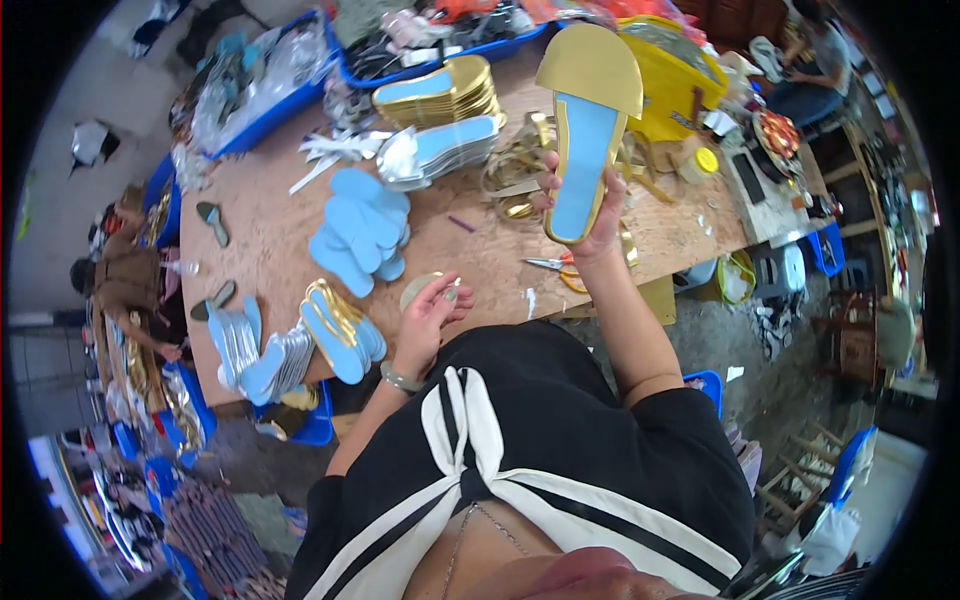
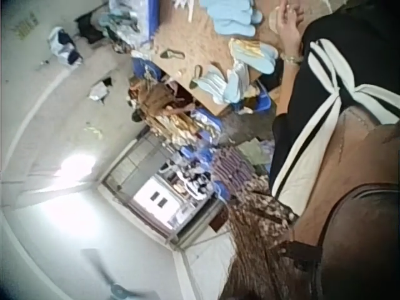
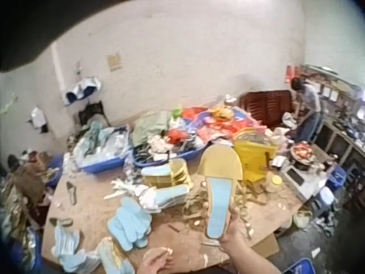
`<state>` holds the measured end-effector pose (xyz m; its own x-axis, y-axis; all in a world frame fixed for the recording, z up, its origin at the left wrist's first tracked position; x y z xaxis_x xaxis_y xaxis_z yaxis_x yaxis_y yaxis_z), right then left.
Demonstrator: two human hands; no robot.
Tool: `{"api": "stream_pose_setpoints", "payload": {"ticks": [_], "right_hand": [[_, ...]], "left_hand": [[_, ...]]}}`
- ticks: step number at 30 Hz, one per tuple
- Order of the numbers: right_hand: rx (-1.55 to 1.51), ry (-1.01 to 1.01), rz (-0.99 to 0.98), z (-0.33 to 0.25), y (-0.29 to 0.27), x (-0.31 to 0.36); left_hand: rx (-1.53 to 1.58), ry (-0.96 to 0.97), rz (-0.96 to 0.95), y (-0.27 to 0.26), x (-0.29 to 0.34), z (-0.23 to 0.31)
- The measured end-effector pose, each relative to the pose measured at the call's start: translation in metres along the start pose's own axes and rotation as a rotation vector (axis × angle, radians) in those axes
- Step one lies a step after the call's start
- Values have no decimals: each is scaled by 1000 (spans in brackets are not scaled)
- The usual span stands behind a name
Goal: Applying decorative gold trim to blue shoe insoles and cutting components.
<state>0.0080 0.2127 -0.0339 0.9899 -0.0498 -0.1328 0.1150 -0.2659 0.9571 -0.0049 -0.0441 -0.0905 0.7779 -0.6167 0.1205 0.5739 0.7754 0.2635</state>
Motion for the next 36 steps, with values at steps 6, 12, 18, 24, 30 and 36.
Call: {"api": "stream_pose_setpoints", "payload": {"ticks": [6,12,18,24,30,36], "right_hand": [[210,-119,1,-46,0,12],[234,-131,26,-60,2,33],[262,-147,88,-77,0,55],[238,-102,50,-91,-1,68],[212,-37,-6,-95,7,67],[383,47,42,-79,17,59]], "left_hand": [[-59,29,-129,21,-3,3],[-33,27,-168,41,-6,-2],[-38,-5,-206,71,-6,-11],[-15,39,-201,92,-8,-18],[-18,86,-141,109,-12,-15],[68,332,27,110,-18,11]]}}
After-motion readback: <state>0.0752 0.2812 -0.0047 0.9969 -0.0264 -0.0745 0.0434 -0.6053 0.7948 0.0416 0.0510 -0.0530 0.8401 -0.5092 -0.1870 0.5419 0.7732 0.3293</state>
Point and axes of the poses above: each hand's wrist, its own x-axis away from the middle knuckle, its own y-axis out of the palm, z = x × y, the point moved 5 cm from there along -x, towards the middle knuckle, and after that the axes turned 14 degrees about y, right-handed, at the moved point
